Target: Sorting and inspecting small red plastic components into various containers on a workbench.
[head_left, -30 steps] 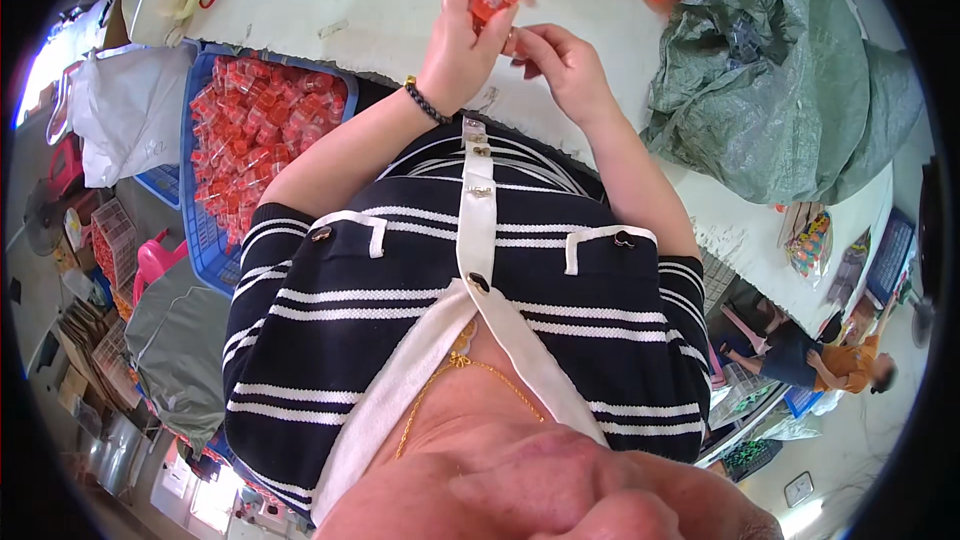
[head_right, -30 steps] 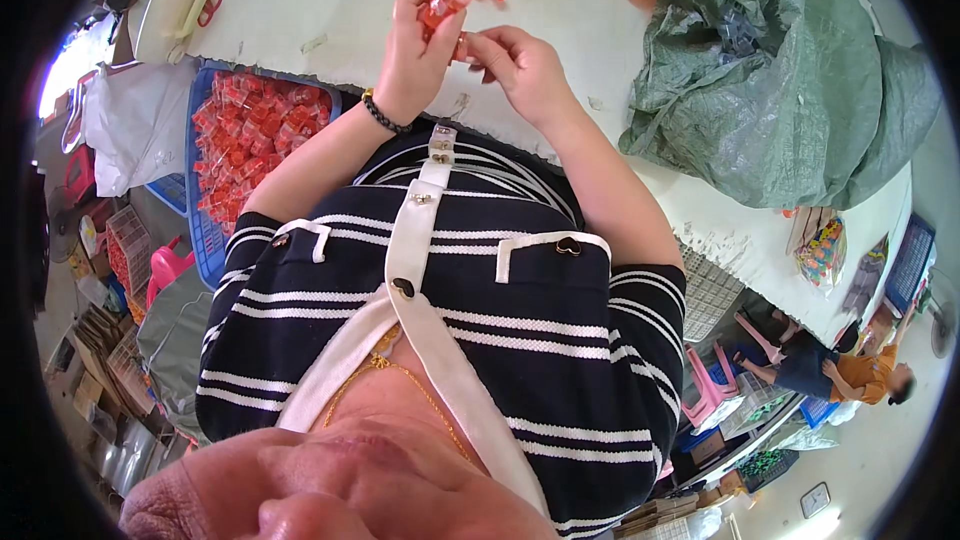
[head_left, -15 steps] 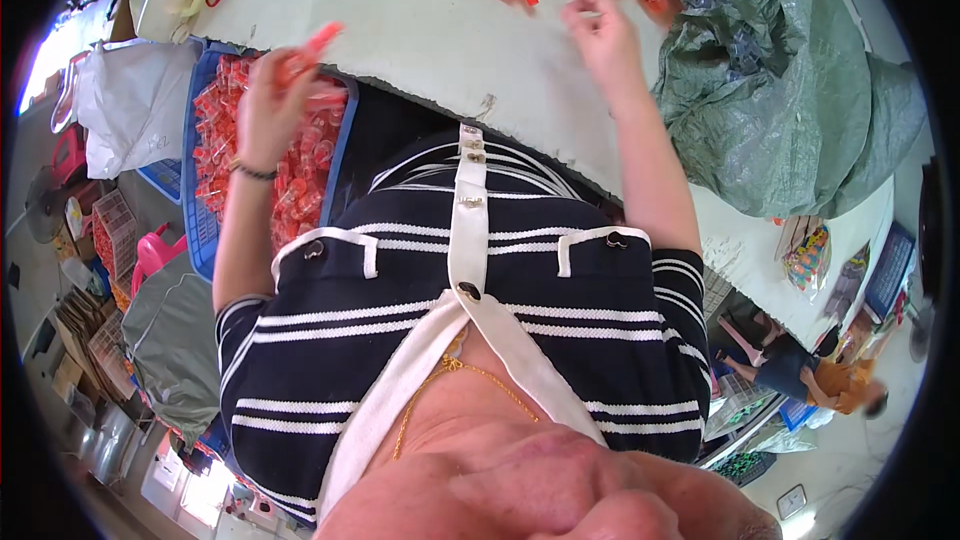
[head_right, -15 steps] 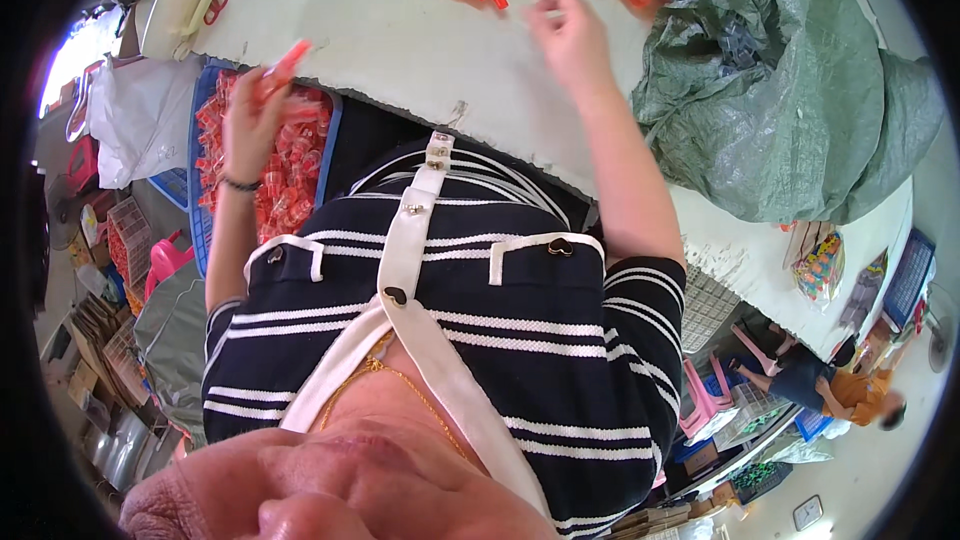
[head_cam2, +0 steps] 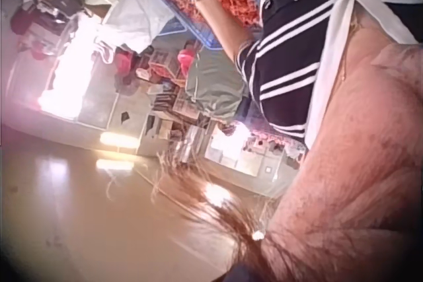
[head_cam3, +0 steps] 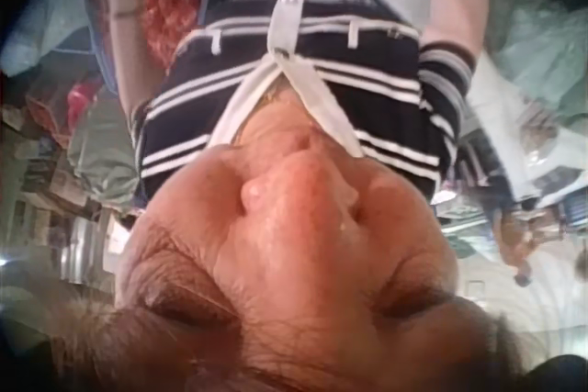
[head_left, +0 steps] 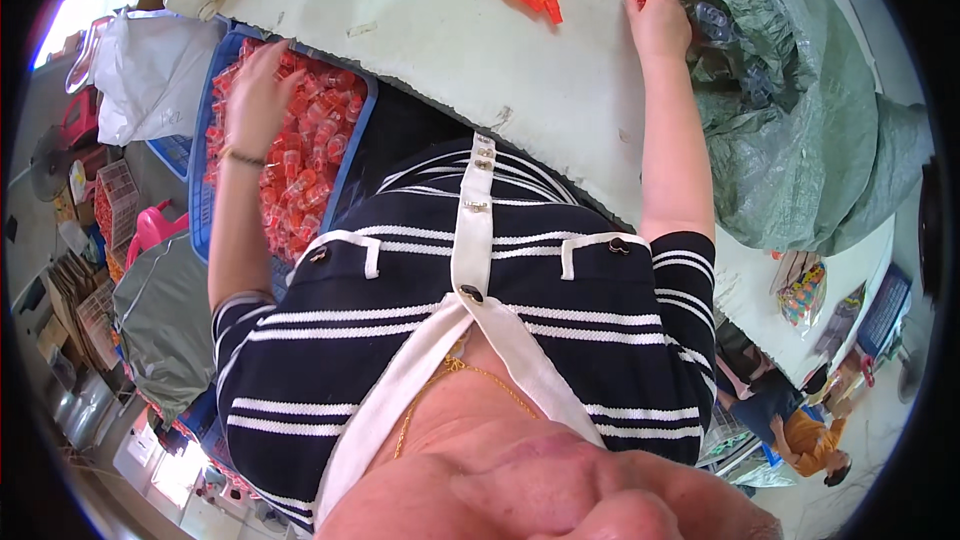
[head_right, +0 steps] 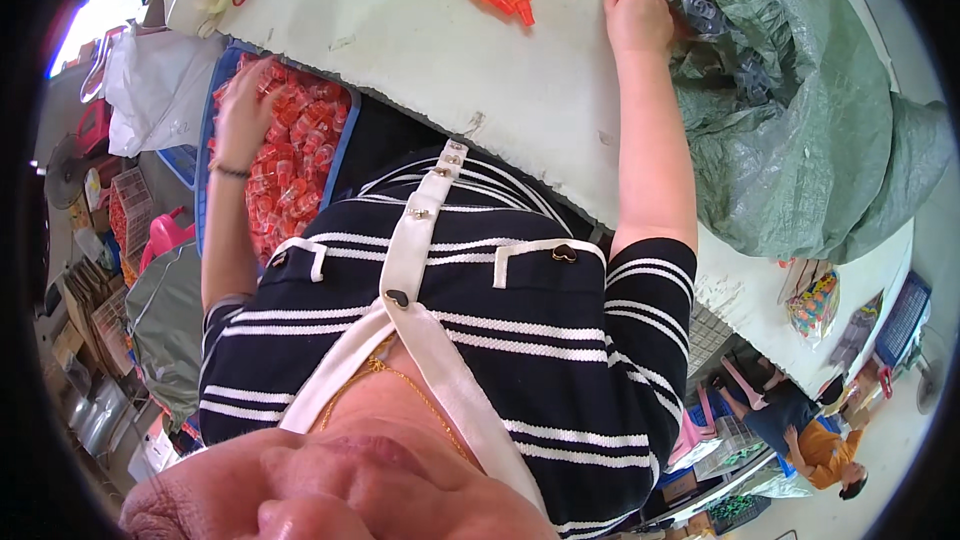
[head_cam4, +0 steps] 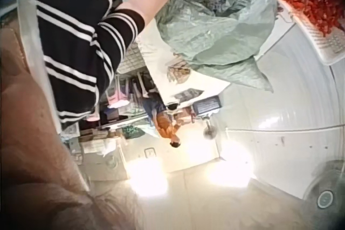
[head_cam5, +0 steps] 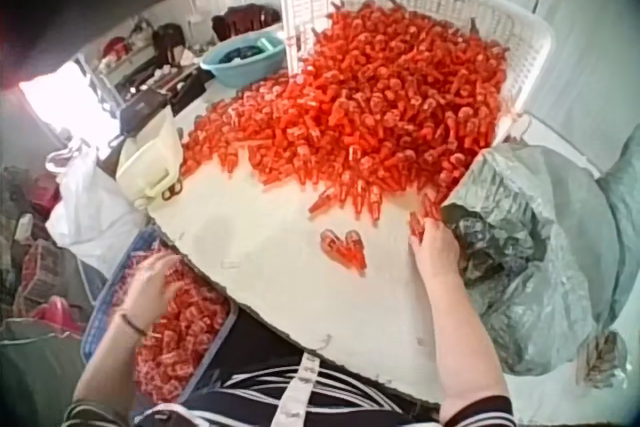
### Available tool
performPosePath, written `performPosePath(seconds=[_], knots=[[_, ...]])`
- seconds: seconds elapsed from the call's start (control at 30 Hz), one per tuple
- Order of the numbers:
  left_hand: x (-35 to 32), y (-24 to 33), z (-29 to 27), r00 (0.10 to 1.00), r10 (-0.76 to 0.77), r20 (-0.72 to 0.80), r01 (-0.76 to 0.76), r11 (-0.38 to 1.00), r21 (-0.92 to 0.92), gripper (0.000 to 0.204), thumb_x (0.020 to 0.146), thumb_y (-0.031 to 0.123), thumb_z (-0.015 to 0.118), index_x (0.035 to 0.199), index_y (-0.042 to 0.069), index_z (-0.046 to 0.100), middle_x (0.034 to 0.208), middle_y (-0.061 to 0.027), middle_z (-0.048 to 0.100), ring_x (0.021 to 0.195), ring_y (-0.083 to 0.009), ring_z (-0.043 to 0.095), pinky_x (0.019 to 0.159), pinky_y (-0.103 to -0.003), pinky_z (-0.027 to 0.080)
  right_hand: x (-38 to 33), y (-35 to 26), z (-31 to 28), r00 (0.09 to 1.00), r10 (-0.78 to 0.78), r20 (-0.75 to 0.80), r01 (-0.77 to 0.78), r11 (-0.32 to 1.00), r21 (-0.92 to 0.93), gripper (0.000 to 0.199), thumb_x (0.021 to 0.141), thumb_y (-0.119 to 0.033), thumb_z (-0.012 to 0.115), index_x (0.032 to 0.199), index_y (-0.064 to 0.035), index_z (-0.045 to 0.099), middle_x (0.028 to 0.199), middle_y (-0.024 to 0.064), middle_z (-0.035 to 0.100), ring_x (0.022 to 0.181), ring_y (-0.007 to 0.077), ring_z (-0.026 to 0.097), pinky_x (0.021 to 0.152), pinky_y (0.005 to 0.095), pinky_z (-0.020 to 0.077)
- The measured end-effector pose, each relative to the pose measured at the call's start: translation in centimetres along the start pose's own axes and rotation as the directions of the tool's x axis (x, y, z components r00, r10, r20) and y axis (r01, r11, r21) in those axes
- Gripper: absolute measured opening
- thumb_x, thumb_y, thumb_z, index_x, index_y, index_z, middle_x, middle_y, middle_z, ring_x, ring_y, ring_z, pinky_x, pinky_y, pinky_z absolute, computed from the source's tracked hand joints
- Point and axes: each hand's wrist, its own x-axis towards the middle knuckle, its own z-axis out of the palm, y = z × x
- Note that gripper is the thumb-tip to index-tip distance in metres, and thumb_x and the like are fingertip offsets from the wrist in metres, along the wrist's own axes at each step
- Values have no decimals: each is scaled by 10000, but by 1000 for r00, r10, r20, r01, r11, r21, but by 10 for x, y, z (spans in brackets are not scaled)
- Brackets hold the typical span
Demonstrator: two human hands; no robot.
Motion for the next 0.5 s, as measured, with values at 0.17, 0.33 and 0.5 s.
performPosePath(seconds=[0.17,0.33,0.5], knots=[[97,123,67,908,382,-171,-417,859,-298,380,839,107,587,1215,98,532,1234,-136,527,1133,-318,506,985,-396,404,-24,-12,-8,955,-100,-280,148,977,154,424,810,-381,640,1085,-60,614,971,112,650,846,268,628,739,383,500],[147,161,103,868,492,-71,-497,859,-122,369,834,111,588,1200,95,535,1196,-121,555,1110,-301,523,959,-387,424,-76,-35,-17,999,51,4,-31,544,838,314,779,-175,719,1014,-12,591,891,48,667,678,96,572,629,257,483],[118,166,99,949,316,20,-234,741,-630,270,903,188,556,1147,74,540,1046,-102,607,950,-266,599,790,-374,504,-118,-55,-33,971,-81,224,-200,228,953,317,825,-121,692,1070,-8,527,985,62,631,863,118,608,774,263,491]])
